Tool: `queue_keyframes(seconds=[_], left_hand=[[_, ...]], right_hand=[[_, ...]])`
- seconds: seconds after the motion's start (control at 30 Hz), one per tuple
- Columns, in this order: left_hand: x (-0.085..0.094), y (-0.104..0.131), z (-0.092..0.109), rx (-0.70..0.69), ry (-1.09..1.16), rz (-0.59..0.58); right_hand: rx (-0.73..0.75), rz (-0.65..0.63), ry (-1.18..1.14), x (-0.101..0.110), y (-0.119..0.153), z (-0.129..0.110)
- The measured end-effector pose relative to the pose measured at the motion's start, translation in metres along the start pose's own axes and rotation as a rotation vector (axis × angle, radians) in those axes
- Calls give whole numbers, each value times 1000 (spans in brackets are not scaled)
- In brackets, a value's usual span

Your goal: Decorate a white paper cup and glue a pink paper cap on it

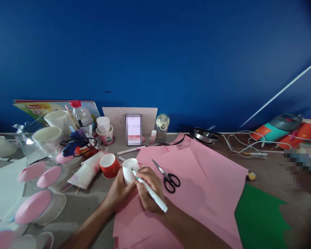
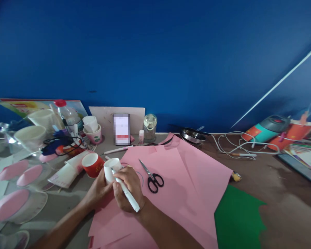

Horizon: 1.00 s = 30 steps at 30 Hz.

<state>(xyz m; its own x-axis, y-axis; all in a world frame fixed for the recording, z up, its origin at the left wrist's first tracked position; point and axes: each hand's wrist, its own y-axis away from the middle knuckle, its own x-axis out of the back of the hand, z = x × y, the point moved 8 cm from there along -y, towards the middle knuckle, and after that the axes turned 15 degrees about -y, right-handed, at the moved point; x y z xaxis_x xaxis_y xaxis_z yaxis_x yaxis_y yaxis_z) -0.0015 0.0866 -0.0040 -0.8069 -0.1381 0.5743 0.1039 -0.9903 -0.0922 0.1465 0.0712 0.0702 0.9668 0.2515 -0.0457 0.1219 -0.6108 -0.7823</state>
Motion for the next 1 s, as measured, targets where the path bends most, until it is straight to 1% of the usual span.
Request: queue_keyframes(seconds=[0.33, 0.5, 0.73, 1.0], left_hand=[[-2, 1, -5, 16, -10, -9], [0, 1, -3, 4, 2, 14], [0, 1, -2, 5, 2, 9], [1, 0, -4, -4, -36, 4]], right_hand=[[-7, -16, 26, 0, -1, 0], [11, -27, 34, -1, 0, -1], [5, -33, 25, -2, 1, 0], [-51, 19, -14, 4, -2, 2]])
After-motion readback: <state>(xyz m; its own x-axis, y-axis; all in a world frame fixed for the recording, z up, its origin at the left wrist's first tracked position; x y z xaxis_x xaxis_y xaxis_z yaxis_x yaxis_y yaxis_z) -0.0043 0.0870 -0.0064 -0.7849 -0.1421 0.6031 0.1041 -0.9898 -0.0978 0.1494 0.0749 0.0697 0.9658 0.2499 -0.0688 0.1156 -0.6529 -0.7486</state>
